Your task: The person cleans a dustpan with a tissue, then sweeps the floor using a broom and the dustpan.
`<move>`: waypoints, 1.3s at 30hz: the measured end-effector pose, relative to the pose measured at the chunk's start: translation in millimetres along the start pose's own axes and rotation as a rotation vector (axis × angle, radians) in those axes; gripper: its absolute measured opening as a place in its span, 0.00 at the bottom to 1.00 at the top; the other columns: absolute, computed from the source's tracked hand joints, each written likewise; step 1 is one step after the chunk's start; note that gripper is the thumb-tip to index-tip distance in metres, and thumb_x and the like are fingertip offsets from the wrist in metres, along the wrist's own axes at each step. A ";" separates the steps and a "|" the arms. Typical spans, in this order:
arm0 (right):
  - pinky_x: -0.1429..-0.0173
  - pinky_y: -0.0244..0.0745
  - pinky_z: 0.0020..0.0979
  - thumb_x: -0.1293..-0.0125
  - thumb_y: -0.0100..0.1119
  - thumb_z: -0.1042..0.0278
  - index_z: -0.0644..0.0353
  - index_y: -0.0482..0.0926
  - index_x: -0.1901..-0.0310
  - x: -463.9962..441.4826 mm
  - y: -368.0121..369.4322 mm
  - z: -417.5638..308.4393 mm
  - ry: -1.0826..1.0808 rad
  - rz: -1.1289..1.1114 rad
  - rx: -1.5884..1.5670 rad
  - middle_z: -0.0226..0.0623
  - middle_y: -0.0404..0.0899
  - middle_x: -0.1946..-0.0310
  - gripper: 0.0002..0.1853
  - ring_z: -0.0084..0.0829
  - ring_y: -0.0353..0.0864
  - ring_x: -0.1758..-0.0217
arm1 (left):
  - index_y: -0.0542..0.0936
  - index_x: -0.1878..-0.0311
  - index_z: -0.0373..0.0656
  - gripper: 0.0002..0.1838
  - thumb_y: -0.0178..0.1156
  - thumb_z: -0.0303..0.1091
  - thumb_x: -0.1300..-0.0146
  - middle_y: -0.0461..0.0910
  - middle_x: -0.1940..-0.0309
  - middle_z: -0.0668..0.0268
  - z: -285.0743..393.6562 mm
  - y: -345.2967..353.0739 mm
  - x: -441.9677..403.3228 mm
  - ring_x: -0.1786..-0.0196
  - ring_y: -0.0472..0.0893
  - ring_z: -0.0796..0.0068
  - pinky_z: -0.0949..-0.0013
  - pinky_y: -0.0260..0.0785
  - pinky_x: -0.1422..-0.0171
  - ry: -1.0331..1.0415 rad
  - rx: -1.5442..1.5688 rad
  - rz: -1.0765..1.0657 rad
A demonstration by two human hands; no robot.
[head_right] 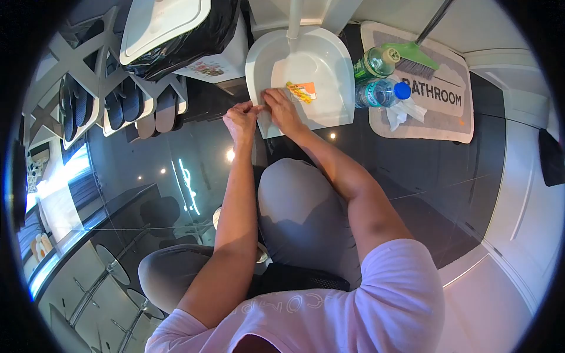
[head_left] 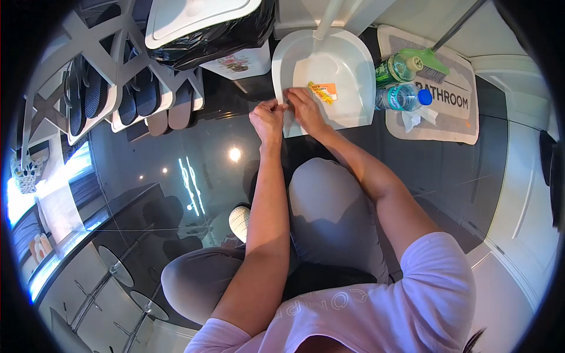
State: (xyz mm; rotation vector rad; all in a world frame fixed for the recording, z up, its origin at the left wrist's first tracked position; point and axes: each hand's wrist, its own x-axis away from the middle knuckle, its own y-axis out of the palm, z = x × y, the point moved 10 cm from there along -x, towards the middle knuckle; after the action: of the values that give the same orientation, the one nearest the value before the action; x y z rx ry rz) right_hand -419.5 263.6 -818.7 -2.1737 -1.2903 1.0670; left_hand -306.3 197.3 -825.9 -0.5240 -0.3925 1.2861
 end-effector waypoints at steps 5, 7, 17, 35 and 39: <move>0.48 0.70 0.35 0.53 0.53 0.78 0.67 0.77 0.64 21.4 -0.1 -9.6 -0.108 -0.095 -0.029 0.42 0.74 0.59 0.12 0.41 0.73 0.51 | 0.83 0.72 0.36 0.09 0.68 0.27 0.59 0.77 0.85 0.60 9.5 -3.7 1.0 0.84 0.75 0.75 0.71 0.65 0.77 0.064 -0.027 0.019; 0.48 0.71 0.34 0.53 0.53 0.77 0.66 0.76 0.64 29.5 1.3 -7.9 -0.142 -0.152 -0.045 0.40 0.74 0.59 0.12 0.40 0.73 0.51 | 0.83 0.72 0.36 0.09 0.68 0.28 0.59 0.77 0.85 0.60 13.4 -5.2 1.3 0.84 0.76 0.74 0.71 0.65 0.77 0.082 -0.040 0.028; 0.48 0.71 0.33 0.52 0.51 0.75 0.63 0.75 0.62 71.9 -39.6 31.9 -0.273 -0.349 0.063 0.39 0.74 0.58 0.13 0.39 0.73 0.50 | 0.83 0.68 0.35 0.11 0.69 0.27 0.59 0.79 0.83 0.61 -1.1 0.3 0.7 0.82 0.75 0.78 0.74 0.66 0.75 0.015 -0.009 -0.012; 0.53 0.72 0.38 0.47 0.54 0.76 0.63 0.74 0.60 83.9 -69.6 58.0 0.282 0.006 0.395 0.39 0.69 0.59 0.11 0.41 0.69 0.53 | 0.84 0.71 0.40 0.09 0.68 0.33 0.57 0.79 0.84 0.65 1.9 -1.6 3.0 0.82 0.78 0.78 0.72 0.68 0.73 -0.097 -0.111 -0.019; 0.56 0.73 0.38 0.46 0.54 0.75 0.63 0.72 0.58 70.7 -24.9 36.7 0.470 -0.073 0.148 0.38 0.69 0.59 0.12 0.41 0.70 0.55 | 0.84 0.70 0.38 0.10 0.68 0.32 0.57 0.80 0.82 0.64 0.8 1.4 3.7 0.82 0.78 0.80 0.74 0.69 0.73 -0.113 -0.081 -0.042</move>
State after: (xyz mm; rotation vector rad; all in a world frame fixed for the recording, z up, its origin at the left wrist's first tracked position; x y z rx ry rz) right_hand -441.9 335.6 -854.5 -2.0793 -1.0286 0.5536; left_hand -307.0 201.3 -826.1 -0.5100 -0.5486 1.2662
